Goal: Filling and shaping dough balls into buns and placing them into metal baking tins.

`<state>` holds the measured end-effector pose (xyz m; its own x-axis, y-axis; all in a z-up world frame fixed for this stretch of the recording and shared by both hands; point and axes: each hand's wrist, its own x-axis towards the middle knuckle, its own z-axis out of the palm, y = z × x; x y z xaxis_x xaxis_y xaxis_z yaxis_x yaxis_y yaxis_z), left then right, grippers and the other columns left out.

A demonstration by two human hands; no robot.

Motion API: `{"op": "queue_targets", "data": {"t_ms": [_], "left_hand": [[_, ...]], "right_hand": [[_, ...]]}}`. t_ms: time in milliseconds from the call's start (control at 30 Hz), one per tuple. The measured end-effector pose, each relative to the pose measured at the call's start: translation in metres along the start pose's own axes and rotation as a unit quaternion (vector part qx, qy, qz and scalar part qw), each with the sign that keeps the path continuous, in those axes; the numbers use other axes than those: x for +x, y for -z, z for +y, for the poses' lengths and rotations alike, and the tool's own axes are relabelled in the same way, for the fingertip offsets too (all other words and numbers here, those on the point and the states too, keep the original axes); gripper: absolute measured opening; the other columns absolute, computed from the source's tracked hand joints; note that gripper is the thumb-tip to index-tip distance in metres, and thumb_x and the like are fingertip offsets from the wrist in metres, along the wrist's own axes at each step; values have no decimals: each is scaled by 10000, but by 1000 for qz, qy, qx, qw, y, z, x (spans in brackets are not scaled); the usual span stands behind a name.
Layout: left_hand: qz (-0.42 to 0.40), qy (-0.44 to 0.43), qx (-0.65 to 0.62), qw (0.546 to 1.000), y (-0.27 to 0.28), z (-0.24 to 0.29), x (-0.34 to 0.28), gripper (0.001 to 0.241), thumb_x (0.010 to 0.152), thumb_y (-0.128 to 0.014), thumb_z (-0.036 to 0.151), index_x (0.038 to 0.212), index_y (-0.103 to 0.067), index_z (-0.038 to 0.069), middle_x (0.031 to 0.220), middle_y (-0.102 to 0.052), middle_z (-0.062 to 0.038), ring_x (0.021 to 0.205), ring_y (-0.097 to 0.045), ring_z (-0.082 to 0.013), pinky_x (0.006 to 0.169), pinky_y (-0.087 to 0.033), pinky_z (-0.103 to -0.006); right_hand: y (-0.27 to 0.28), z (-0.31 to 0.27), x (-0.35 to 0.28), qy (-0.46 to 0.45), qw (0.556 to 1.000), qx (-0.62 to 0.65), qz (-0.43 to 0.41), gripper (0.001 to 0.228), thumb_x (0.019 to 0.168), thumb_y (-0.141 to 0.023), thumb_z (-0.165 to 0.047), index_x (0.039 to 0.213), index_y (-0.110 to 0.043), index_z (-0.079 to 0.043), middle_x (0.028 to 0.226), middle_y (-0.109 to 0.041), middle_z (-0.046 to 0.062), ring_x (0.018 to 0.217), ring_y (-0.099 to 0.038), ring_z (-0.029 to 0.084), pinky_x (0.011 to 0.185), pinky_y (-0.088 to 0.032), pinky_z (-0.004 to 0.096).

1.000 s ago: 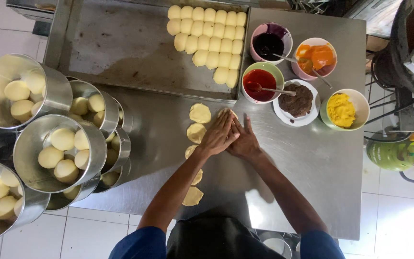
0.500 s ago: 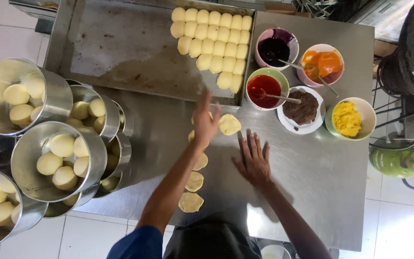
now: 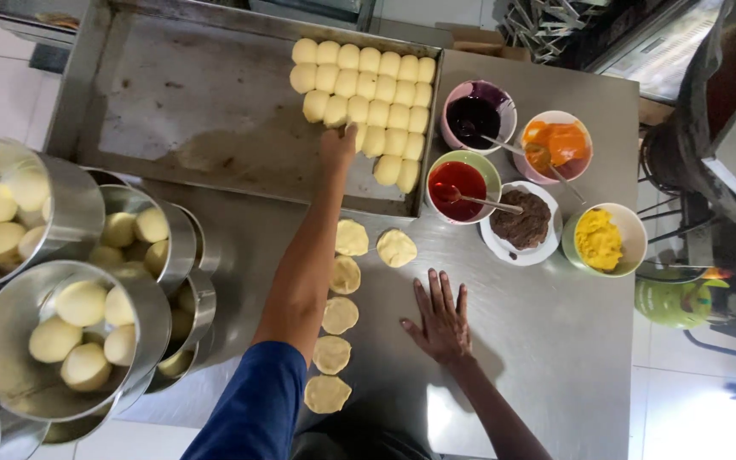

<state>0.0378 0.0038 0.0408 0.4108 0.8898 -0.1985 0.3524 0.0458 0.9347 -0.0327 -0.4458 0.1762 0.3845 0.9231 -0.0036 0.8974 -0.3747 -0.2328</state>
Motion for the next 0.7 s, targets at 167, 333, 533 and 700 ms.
{"op": "queue_targets", "data": {"t_ms": [167, 333, 533, 700], "left_hand": [[35, 23, 129, 991, -5, 45, -16, 509, 864, -781, 469, 948, -745, -32, 863, -722, -191, 761, -687, -340, 698, -541, -496], [145, -79, 94, 982, -36, -16, 23, 454, 761, -857, 315, 1016, -723, -36, 959, -745, -221, 905, -716, -379, 811, -588, -479], [116, 31, -61, 991, 5, -47, 27, 451, 720, -874, 235, 1026, -679, -33, 1011, -750, -185, 875, -737, -268, 771, -581, -421], [138, 113, 22, 984, 68, 19, -22, 552, 770, -872, 292, 1150, -619, -17, 1059, -703, -177, 892, -715, -293, 773, -588, -433]], "right_hand": [[6, -2, 2, 4, 1000, 0, 3, 836, 953, -456, -669, 1555, -366, -96, 1655, -228, 221, 1540, -197, 412, 1176, -140, 713], [10, -4, 2, 2, 1000, 1, 0, 840, 945, -475, -681, 1544, -380, -99, 1649, -243, 218, 1538, -206, 409, 1178, -144, 714], [12, -5, 4, 3, 1000, 3, 2, 861, 931, -480, -688, 1554, -368, -104, 1652, -234, 219, 1541, -189, 400, 1177, -141, 709], [10, -4, 3, -4, 1000, -13, -14, 886, 914, -461, -718, 1561, -350, -124, 1657, -210, 209, 1543, -167, 385, 1183, -120, 700]]}}
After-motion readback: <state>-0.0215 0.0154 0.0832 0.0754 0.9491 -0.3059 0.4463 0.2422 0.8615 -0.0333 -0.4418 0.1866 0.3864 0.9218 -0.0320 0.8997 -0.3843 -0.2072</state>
